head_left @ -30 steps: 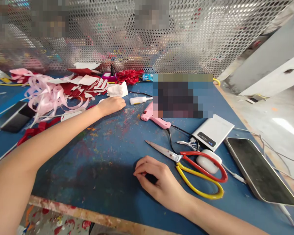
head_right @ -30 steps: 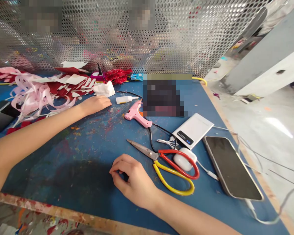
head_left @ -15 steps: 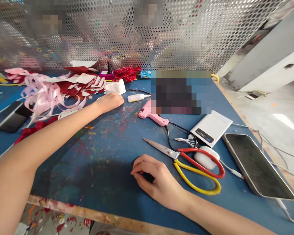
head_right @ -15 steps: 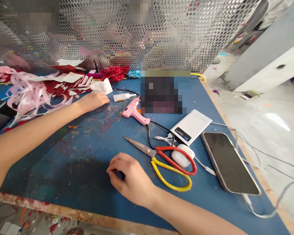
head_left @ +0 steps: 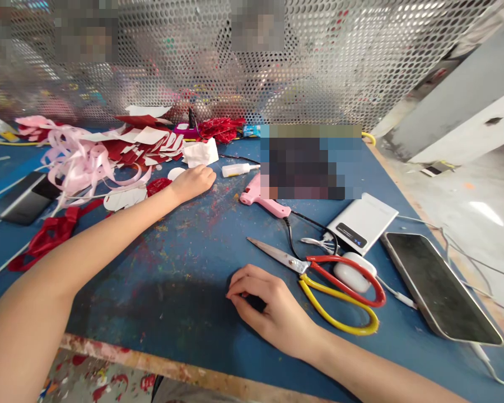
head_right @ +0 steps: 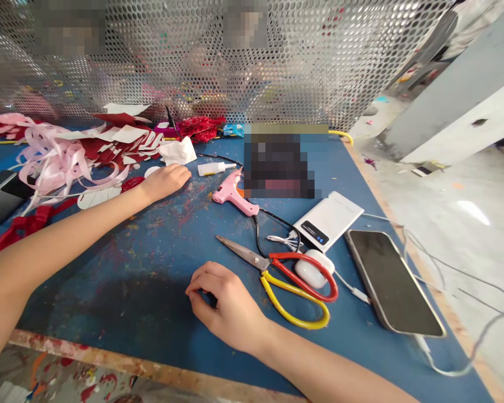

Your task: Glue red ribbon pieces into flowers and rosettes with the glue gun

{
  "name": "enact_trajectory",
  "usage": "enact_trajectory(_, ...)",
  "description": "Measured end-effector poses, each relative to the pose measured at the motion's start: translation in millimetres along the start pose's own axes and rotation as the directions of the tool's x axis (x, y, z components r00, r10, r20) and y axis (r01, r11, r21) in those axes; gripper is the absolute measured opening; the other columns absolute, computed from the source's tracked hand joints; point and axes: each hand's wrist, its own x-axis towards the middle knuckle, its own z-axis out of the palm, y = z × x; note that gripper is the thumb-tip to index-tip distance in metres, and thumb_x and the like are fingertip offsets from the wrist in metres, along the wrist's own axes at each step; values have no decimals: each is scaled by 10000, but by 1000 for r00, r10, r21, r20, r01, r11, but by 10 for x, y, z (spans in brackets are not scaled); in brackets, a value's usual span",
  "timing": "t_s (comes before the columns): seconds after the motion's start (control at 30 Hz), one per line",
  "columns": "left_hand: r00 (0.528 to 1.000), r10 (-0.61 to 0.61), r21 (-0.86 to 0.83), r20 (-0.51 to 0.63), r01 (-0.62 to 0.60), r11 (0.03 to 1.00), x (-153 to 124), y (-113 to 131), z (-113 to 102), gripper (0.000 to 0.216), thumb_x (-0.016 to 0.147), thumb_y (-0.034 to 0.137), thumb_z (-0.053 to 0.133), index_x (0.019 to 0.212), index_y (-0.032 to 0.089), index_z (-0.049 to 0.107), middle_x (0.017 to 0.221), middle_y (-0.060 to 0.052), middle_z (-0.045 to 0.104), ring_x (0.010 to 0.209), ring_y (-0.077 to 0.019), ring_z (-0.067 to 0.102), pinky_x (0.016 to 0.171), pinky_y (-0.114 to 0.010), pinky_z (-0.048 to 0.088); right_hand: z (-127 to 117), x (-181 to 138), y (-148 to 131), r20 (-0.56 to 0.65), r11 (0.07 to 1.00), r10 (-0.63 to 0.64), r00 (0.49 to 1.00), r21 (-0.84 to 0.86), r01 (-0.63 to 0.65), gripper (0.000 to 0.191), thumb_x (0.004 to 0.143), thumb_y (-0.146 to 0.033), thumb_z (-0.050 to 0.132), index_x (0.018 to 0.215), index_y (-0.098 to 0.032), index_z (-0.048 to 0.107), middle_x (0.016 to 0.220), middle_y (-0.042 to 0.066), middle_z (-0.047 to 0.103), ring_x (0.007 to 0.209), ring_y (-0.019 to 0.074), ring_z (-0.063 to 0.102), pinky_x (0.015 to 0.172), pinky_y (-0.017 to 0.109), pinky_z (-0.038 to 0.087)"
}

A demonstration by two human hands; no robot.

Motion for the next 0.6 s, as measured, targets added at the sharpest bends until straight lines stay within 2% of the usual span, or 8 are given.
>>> enact_trajectory(0.4, 1000, -25, -20, -6, 25, 999, -6, 8, 26, 270, 912, 49, 282, 897, 84, 550, 878, -136, 589, 841, -218, 519, 711, -326, 403, -6, -11, -12, 0, 1000, 1, 1000, -4, -1, 159, 823, -83, 490, 816, -168, 624, 863, 62, 619, 800, 128, 577, 720, 249, 488)
enact_trajectory(0.6, 999, -48, -17, -3, 48, 999, -2, 5, 24, 260, 921, 68, 304, 910, 79, 564, 898, -118, 601, 881, -206, 547, 741, -324, 446, 0, -8, -12, -2, 1000, -3, 1000, -7, 3, 155, 821, -87, 493, 817, -167, 626, 860, 63, 620, 801, 128, 582, 722, 245, 489)
